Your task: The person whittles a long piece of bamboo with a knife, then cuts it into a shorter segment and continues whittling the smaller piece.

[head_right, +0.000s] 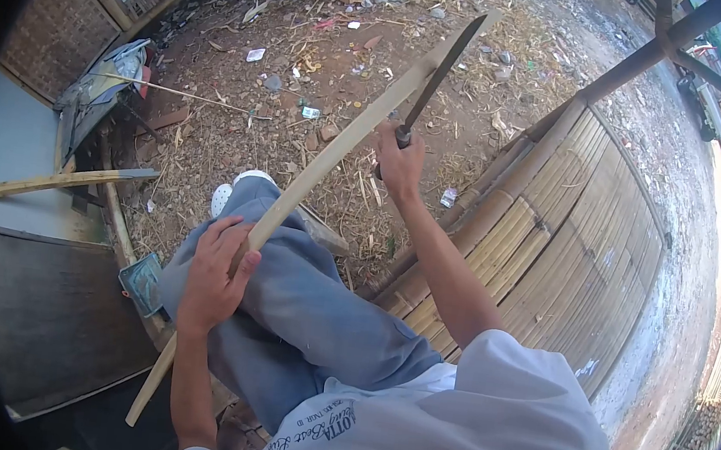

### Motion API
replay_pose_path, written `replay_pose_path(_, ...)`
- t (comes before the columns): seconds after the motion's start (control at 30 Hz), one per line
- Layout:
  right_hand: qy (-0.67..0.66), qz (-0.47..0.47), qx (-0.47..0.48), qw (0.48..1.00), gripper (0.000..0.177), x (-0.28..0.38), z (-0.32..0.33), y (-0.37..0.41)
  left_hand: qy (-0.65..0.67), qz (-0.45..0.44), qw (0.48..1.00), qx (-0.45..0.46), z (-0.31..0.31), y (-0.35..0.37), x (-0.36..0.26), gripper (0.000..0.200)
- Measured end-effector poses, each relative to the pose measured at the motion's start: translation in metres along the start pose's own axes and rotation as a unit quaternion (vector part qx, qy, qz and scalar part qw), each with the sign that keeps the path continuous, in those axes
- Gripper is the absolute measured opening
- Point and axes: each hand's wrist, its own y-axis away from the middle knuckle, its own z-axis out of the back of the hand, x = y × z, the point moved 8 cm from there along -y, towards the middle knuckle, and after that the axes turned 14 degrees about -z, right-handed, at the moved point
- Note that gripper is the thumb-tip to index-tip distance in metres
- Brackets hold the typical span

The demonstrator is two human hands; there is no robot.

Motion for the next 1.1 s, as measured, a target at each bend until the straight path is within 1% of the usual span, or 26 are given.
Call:
replay_pose_path(0.03,0.065,0.074,0.024,0.995,0.031,0.008,-0.005,0.007,-0.004,-0.005,1.0,0.009,-0.001,0.0,0.0,0.036)
replay_pose_path(0.07,0.067,0.075,0.023,0.995,0.031,0.002,-0.005,0.015,-0.002,-0.006,1.0,0.008,-0.002,0.0,0.001,0.036)
replay_pose_path(0.1,0.157,0.214,0.127,0.956,0.032,0.01,-0.031,0.04,-0.001,-0.003,1.0,0.011,-0.003,0.0,0.002,0.037)
replay_pose_path(0.13,0.241,0.346,0.226,0.878,0.034,0.011,-0.055,0.067,0.0,0.0,1.0,0.013,-0.004,0.0,0.002,0.037)
replay_pose_path(0.17,0.242,0.346,0.226,0.878,0.034,0.004,-0.056,0.062,0.0,-0.001,1.0,0.012,-0.004,0.0,0.002,0.037)
replay_pose_path(0.23,0.192,0.2,0.091,0.956,0.032,-0.012,-0.038,0.027,0.012,0.007,1.0,-0.001,-0.004,0.0,0.002,0.036)
replay_pose_path(0.27,0.192,0.198,0.093,0.957,0.032,-0.014,-0.039,0.023,0.012,0.01,1.0,-0.001,-0.004,0.001,0.002,0.036)
replay_pose_path(0.33,0.088,0.039,0.05,0.994,0.027,-0.014,-0.034,0.008,0.022,0.018,1.0,-0.009,-0.001,-0.001,0.003,0.036)
replay_pose_path(0.37,0.028,0.023,0.064,0.997,0.025,-0.011,-0.035,0.016,0.021,0.017,1.0,-0.011,-0.001,-0.001,0.004,0.036)
replay_pose_path(0.4,0.028,0.025,0.063,0.997,0.025,-0.015,-0.032,0.021,0.013,0.01,1.0,-0.007,-0.002,0.0,0.003,0.036)
replay_pose_path(0.43,0.128,0.145,0.075,0.978,0.025,-0.003,-0.038,0.032,0.005,0.003,1.0,-0.004,-0.002,0.0,0.003,0.036)
replay_pose_path(0.47,0.224,0.261,0.085,0.935,0.026,0.005,-0.046,0.046,0.004,0.0,1.0,-0.006,-0.002,-0.001,0.003,0.036)
replay_pose_path(0.5,0.219,0.323,0.106,0.914,0.032,0.025,-0.055,0.064,0.008,0.003,1.0,-0.005,-0.002,-0.001,0.003,0.036)
replay_pose_path(0.53,0.219,0.322,0.106,0.915,0.032,0.023,-0.052,0.058,0.013,0.007,1.0,-0.002,-0.003,0.0,0.004,0.036)
replay_pose_path(0.6,0.141,0.072,-0.013,0.987,0.035,-0.01,-0.013,0.003,0.011,0.006,1.0,-0.001,-0.003,0.0,0.002,0.036)
replay_pose_path(0.63,0.059,0.021,-0.045,0.997,0.036,-0.015,-0.003,-0.014,0.008,0.001,1.0,-0.003,-0.002,0.0,0.001,0.036)
replay_pose_path(0.67,0.059,0.023,-0.045,0.997,0.036,-0.019,0.0,-0.016,0.007,0.0,1.0,-0.005,-0.002,0.0,0.0,0.036)
replay_pose_path(0.73,0.156,0.114,-0.022,0.981,0.033,0.0,-0.009,0.001,0.004,0.003,1.0,-0.004,-0.003,0.0,0.002,0.036)
replay_pose_path(0.77,0.23,0.23,0.04,0.945,0.031,0.026,-0.03,0.032,0.003,0.0,1.0,-0.005,-0.003,-0.001,0.002,0.036)
replay_pose_path(0.87,0.245,0.203,0.041,0.947,0.029,0.024,-0.025,0.026,0.004,0.012,1.0,-0.001,-0.003,-0.001,0.004,0.036)
replay_pose_path(0.9,0.18,0.109,-0.01,0.978,0.03,0.017,-0.012,0.008,0.006,0.011,1.0,-0.003,-0.003,-0.002,0.002,0.036)
replay_pose_path(0.93,0.181,0.108,-0.008,0.978,0.03,0.014,-0.011,0.004,0.009,0.009,1.0,-0.006,-0.002,-0.002,0.001,0.036)
replay_pose_path(1.0,0.129,0.035,-0.05,0.99,0.032,0.006,0.001,-0.003,0.004,0.009,1.0,-0.009,-0.004,-0.001,0.002,0.036)
replay_pose_path(1.03,0.208,0.132,-0.007,0.969,0.033,0.017,-0.01,0.012,-0.001,0.007,1.0,-0.012,-0.003,-0.002,0.002,0.036)
replay_pose_path(1.07,0.207,0.132,-0.009,0.969,0.033,0.015,-0.009,0.015,-0.001,0.005,1.0,-0.011,-0.003,-0.002,0.002,0.036)
replay_pose_path(1.1,0.242,0.212,0.021,0.947,0.034,0.022,-0.019,0.024,0.005,0.007,1.0,-0.012,-0.004,-0.003,0.002,0.036)
